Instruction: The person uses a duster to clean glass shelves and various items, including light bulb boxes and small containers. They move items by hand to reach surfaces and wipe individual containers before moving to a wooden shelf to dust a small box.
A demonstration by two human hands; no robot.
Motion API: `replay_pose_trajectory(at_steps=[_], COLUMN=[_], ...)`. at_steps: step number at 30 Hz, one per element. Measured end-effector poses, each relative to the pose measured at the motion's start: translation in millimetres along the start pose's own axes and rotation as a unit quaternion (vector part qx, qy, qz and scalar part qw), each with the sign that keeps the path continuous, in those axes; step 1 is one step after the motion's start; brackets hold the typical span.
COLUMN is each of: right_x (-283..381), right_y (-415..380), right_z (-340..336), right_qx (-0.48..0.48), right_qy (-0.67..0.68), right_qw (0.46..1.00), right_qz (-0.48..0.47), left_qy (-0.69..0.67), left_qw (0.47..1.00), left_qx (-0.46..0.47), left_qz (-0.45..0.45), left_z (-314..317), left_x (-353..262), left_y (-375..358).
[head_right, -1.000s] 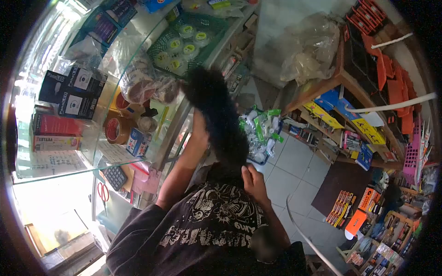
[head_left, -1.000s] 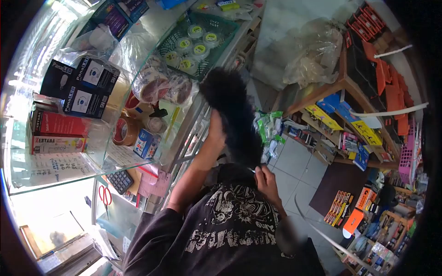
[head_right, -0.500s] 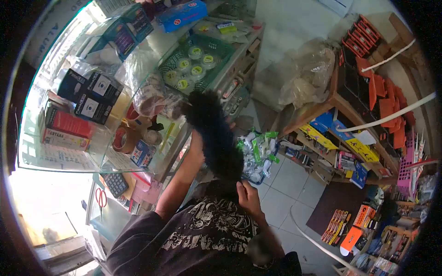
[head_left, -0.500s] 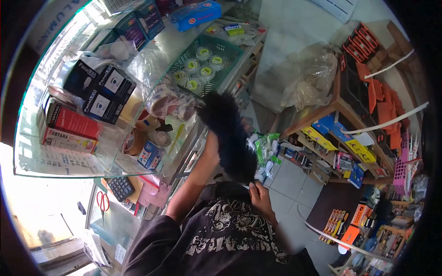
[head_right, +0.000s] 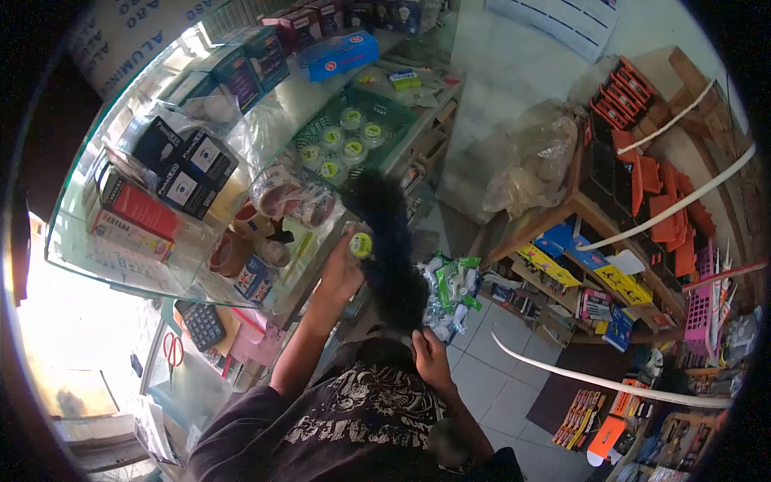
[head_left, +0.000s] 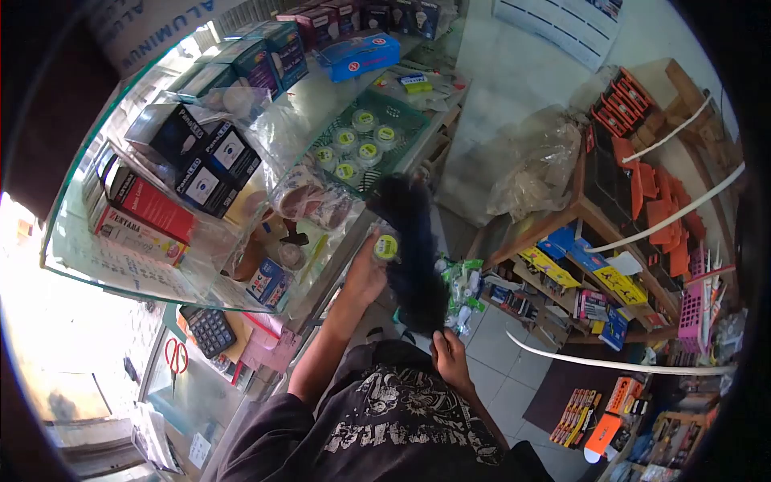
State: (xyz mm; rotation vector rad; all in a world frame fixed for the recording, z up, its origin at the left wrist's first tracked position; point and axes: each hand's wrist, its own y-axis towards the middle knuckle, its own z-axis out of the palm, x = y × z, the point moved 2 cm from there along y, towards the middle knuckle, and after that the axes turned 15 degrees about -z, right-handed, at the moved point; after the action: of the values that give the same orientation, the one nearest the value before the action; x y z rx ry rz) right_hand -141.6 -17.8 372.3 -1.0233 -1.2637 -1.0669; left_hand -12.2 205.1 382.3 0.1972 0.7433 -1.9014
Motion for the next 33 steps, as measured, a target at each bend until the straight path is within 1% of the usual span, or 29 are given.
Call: replay_pose_trajectory(at_steps=[1, 3, 5, 7, 9, 11, 12, 13, 14, 15, 16, 17, 18, 20, 21, 23, 24, 26, 27, 29, 30, 31, 33], right_x=[-3, 0, 12, 16, 16, 14, 14, 8, 5, 4, 3, 6, 9, 13, 16, 23, 19, 13, 12, 15, 20, 23, 16], right_y=[-3, -1, 7, 16, 16, 10, 5, -1, -5, -6, -8, -5, -2, 4, 4, 3, -1, -7, -8, -5, -1, 1, 1], right_z=[-1, -1, 3, 3, 1, 1, 2, 1, 3, 3, 2, 2, 1, -1, -1, 1, 1, 2, 3, 3, 3, 3, 2], right_qx=[0.007, 0.008, -0.033, -0.047, -0.059, -0.012, 0.009, 0.011, 0.013, 0.015, -0.001, 0.0, -0.015, -0.038, -0.039, -0.019, -0.003, 0.004, 0.009, 0.01, -0.004, -0.019, -0.018], right_qy=[0.026, 0.029, 0.095, 0.1, 0.104, 0.074, 0.068, 0.067, 0.094, 0.121, 0.141, 0.141, 0.14, 0.153, 0.153, 0.146, 0.119, 0.128, 0.139, 0.148, 0.154, 0.161, 0.175], right_qw=[1.0, 1.0, 0.993, 0.992, 0.991, 0.995, 0.996, 0.996, 0.995, 0.992, 0.989, 0.989, 0.989, 0.986, 0.986, 0.988, 0.992, 0.991, 0.989, 0.988, 0.987, 0.986, 0.983], right_qz=[-0.004, 0.008, 0.066, 0.06, 0.053, 0.06, 0.054, 0.051, 0.042, 0.033, 0.049, 0.048, 0.046, 0.044, 0.043, 0.042, 0.046, 0.041, 0.039, 0.047, 0.047, 0.047, 0.05], left_qy=[-0.002, 0.012, 0.028, 0.026, 0.034, 0.042, 0.067, 0.092, 0.076, 0.075, 0.105, 0.135, 0.135, 0.181, 0.182, 0.091, 0.091, 0.114, 0.113, 0.225, 0.224, 0.251, 0.279], left_qw=[1.0, 1.0, 0.999, 0.997, 0.996, 0.996, 0.995, 0.992, 0.995, 0.995, 0.993, 0.989, 0.989, 0.98, 0.98, 0.996, 0.996, 0.992, 0.991, 0.966, 0.966, 0.961, 0.955], left_qx=[0.007, -0.01, -0.025, -0.021, -0.027, -0.033, -0.061, -0.09, -0.051, -0.051, -0.053, -0.055, -0.055, 0.019, 0.02, 0.014, 0.015, -0.01, -0.011, -0.028, -0.031, -0.016, 0.001], left_qz=[-0.006, -0.001, -0.002, -0.074, -0.078, -0.078, -0.035, 0.008, 0.025, 0.028, 0.008, -0.013, -0.014, 0.079, 0.078, 0.017, 0.02, 0.059, 0.063, 0.125, 0.126, 0.115, 0.099], left_z=[-1, 25, 36, 32, 27, 24, 24, 25, 40, 39, 36, 34, 31, 34, 33, 35, 41, 52, 54, 56, 46, 31, 32], left_x=[-1, 8, 23, 38, 30, 20, 12, 7, 3, 6, 12, 18, 24, 31, 28, 16, 12, 5, 7, 15, 19, 25, 21], left_y=[-1, -23, -28, -23, -19, -18, -18, -19, -30, -32, -35, -36, -34, -32, -31, -29, -31, -40, -43, -51, -48, -40, -45])
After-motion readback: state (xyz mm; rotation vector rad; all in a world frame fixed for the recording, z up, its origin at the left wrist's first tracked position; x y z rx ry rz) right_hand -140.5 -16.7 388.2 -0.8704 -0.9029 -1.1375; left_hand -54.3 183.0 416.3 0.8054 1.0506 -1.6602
